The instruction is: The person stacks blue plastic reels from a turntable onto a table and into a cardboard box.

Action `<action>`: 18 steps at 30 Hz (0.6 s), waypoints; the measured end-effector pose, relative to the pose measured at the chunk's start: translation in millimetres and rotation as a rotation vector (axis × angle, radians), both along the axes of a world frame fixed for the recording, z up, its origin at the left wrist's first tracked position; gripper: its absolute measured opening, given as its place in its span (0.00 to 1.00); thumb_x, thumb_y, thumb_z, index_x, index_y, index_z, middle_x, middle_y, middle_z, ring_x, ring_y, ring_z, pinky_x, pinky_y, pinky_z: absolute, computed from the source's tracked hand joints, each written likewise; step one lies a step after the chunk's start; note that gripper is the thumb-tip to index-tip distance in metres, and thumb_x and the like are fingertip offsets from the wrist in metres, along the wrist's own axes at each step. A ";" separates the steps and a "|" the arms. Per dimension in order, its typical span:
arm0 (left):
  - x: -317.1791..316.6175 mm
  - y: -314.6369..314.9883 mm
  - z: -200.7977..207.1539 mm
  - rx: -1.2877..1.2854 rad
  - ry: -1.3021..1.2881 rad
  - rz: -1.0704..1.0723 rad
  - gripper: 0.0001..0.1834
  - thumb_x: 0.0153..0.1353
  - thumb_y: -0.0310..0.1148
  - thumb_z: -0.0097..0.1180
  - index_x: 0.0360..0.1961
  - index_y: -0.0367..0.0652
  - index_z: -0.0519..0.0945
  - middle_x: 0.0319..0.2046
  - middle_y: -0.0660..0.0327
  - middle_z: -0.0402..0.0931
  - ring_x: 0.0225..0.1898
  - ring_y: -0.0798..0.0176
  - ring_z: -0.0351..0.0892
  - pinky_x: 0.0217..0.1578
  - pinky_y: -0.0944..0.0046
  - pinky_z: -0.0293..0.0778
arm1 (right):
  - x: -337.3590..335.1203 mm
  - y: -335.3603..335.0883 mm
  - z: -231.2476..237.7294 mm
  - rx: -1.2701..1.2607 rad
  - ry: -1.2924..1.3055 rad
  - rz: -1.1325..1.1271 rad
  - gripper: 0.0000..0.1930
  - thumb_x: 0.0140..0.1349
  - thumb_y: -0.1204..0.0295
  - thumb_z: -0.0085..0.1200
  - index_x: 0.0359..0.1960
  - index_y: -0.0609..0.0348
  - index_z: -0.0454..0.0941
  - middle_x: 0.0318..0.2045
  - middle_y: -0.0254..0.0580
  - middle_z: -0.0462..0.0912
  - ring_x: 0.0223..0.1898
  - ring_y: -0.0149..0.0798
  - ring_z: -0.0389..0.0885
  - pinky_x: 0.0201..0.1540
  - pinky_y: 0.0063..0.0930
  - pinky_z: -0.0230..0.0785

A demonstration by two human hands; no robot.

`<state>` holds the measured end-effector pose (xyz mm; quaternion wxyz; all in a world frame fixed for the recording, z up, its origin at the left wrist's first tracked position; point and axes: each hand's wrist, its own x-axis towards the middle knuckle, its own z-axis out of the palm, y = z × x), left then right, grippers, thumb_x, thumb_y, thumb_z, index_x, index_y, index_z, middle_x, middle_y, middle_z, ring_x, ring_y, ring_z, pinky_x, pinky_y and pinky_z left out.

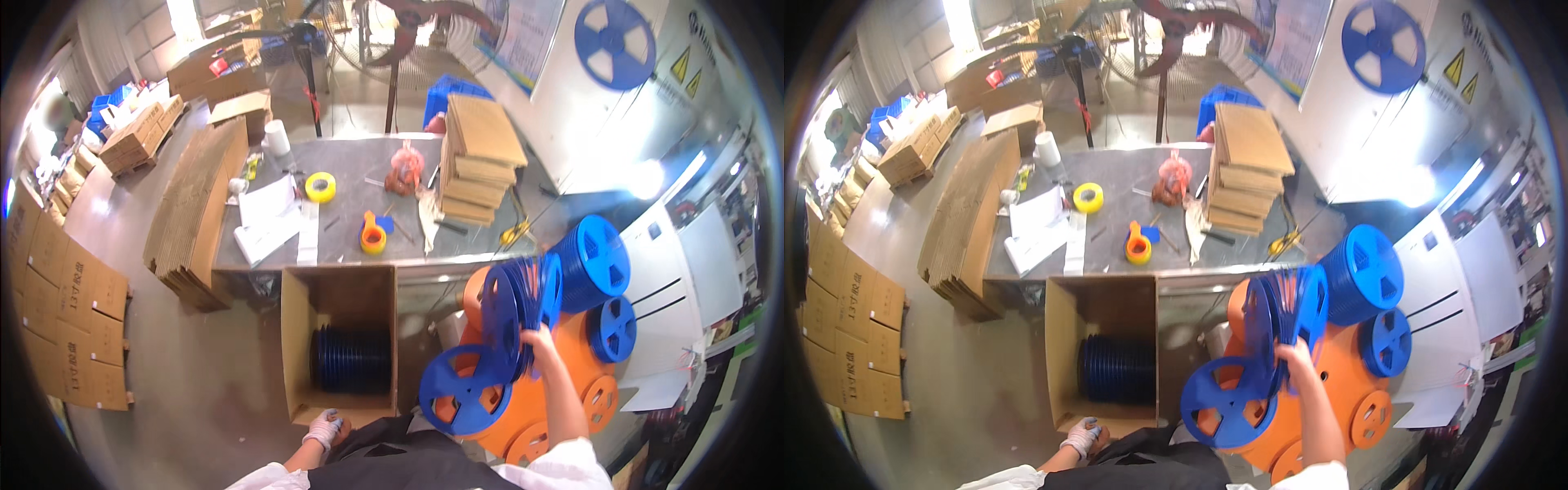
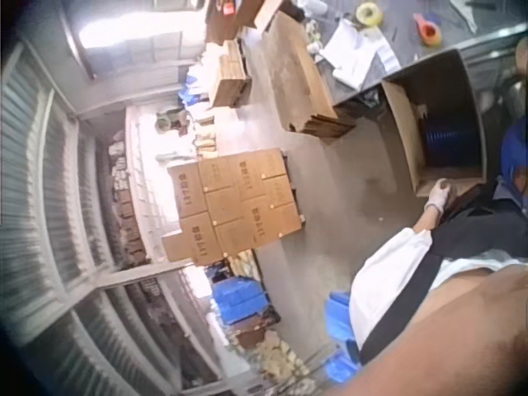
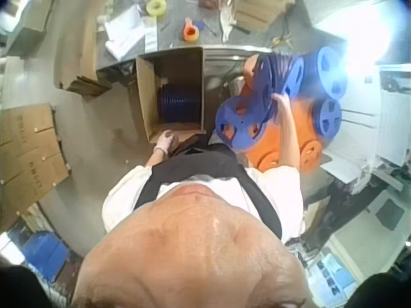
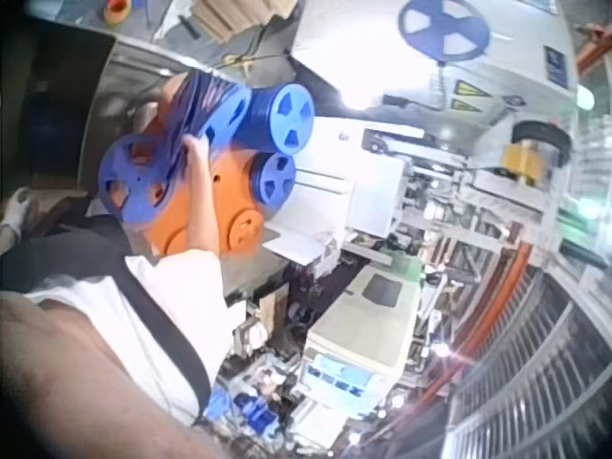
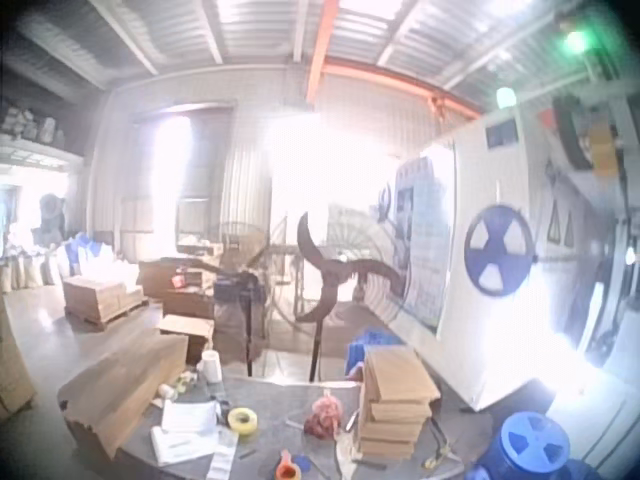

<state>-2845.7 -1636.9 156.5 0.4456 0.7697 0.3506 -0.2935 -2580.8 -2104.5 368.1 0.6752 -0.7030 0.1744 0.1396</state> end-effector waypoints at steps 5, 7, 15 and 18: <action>76.3 32.6 46.1 -0.403 -0.489 0.295 0.14 0.62 0.31 0.57 0.47 0.37 0.77 0.39 0.63 0.79 0.41 0.67 0.76 0.47 0.66 0.72 | -105.9 76.0 55.4 0.863 0.039 -0.283 0.09 0.46 0.66 0.53 0.23 0.56 0.70 0.15 0.32 0.65 0.17 0.32 0.64 0.22 0.28 0.61; 100.5 56.0 34.8 -0.707 -0.605 0.438 0.12 0.64 0.32 0.56 0.46 0.37 0.77 0.38 0.65 0.78 0.41 0.69 0.75 0.45 0.69 0.72 | -133.9 122.2 62.2 0.960 -0.007 -0.284 0.10 0.46 0.65 0.53 0.25 0.55 0.69 0.16 0.32 0.63 0.19 0.32 0.62 0.25 0.29 0.60; 111.2 39.6 214.1 0.275 -1.002 -0.542 0.26 0.67 0.42 0.44 0.64 0.45 0.66 0.59 0.44 0.68 0.63 0.45 0.64 0.63 0.48 0.59 | -215.5 266.6 83.1 1.106 0.149 -0.108 0.14 0.47 0.59 0.54 0.30 0.53 0.70 0.15 0.29 0.62 0.18 0.30 0.60 0.29 0.28 0.59; 94.4 -5.5 270.9 0.136 -1.090 -0.762 0.32 0.61 0.44 0.47 0.65 0.41 0.64 0.66 0.43 0.57 0.67 0.37 0.54 0.66 0.43 0.48 | -223.1 266.8 86.8 1.001 0.139 -0.045 0.19 0.47 0.53 0.56 0.31 0.53 0.68 0.18 0.32 0.65 0.21 0.33 0.64 0.28 0.29 0.59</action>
